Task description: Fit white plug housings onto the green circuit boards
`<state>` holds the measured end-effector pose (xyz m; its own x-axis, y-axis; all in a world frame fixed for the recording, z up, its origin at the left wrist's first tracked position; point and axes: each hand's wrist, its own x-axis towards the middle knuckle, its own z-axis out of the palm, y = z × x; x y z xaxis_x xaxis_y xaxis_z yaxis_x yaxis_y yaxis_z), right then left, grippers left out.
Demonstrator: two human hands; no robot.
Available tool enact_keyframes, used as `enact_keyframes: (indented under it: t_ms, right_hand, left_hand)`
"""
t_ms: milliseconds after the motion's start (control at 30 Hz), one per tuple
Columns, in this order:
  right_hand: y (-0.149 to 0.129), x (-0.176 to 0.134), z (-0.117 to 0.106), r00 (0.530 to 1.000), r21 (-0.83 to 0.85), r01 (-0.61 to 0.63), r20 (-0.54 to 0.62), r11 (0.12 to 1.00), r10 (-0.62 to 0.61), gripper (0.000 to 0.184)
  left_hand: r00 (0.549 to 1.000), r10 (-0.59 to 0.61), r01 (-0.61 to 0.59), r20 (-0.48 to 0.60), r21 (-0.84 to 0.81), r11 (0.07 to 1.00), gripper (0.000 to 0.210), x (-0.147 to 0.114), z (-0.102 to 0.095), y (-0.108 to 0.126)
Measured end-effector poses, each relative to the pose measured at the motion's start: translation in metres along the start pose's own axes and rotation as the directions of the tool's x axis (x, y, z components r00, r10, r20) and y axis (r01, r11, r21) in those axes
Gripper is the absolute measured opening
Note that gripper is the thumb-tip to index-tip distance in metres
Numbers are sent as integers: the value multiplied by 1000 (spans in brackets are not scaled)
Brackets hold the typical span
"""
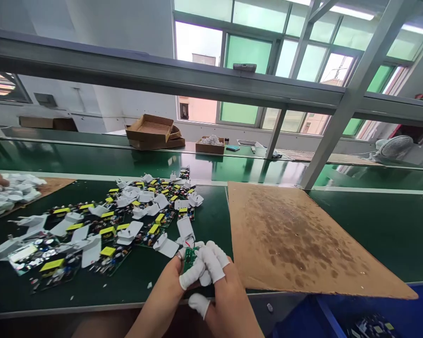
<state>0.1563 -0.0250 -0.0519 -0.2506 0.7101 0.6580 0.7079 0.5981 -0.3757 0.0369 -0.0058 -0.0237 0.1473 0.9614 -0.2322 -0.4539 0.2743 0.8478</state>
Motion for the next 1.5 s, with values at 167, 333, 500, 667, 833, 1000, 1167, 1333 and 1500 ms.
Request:
enact_keyframes:
  t_ms: [167, 333, 500, 667, 833, 1000, 1167, 1333, 1500]
  right_hand:
    - [-7, 1, -9, 993, -58, 110, -35, 992, -112, 45]
    - [18, 3, -35, 971, -133, -82, -235, 988, 49, 38]
    - [62, 2, -31, 966, -307, -213, 77, 928, 247, 30]
    - [32, 18, -32, 944, -161, -259, 166, 952, 285, 45]
    - [-4, 38, -32, 931, 35, -2, 364, 999, -11, 47]
    - [-2, 39, -24, 957, 290, -180, 271, 940, 100, 25]
    - [1, 32, -17, 902, 490, -429, 275, 759, 333, 23]
    - [19, 27, -13, 875, 641, -424, 106, 640, 473, 29]
    - [34, 24, -9, 919, 16, -386, 93, 922, 383, 31]
  left_hand:
    - [999, 33, -37, 38, 108, 993, 55, -2, -5, 1]
    - [994, 4, 6, -106, 97, 995, 48, -9, -19, 15]
    - [999, 7, -8, -37, -23, 1000, 41, -14, -18, 22]
    - [1000, -1, 3, -16, 121, 993, 47, -10, -13, 15]
    - [999, 29, -36, 28, 268, 963, 52, -8, -16, 12]
    - [997, 48, -62, 59, 267, 962, 54, -15, -17, 12]
    - [1000, 28, -28, 5, 181, 983, 53, -18, -14, 9]
    - [998, -48, 47, 37, 12, 999, 57, -15, -18, 10]
    - [999, -22, 20, -38, -64, 998, 52, -14, -15, 12]
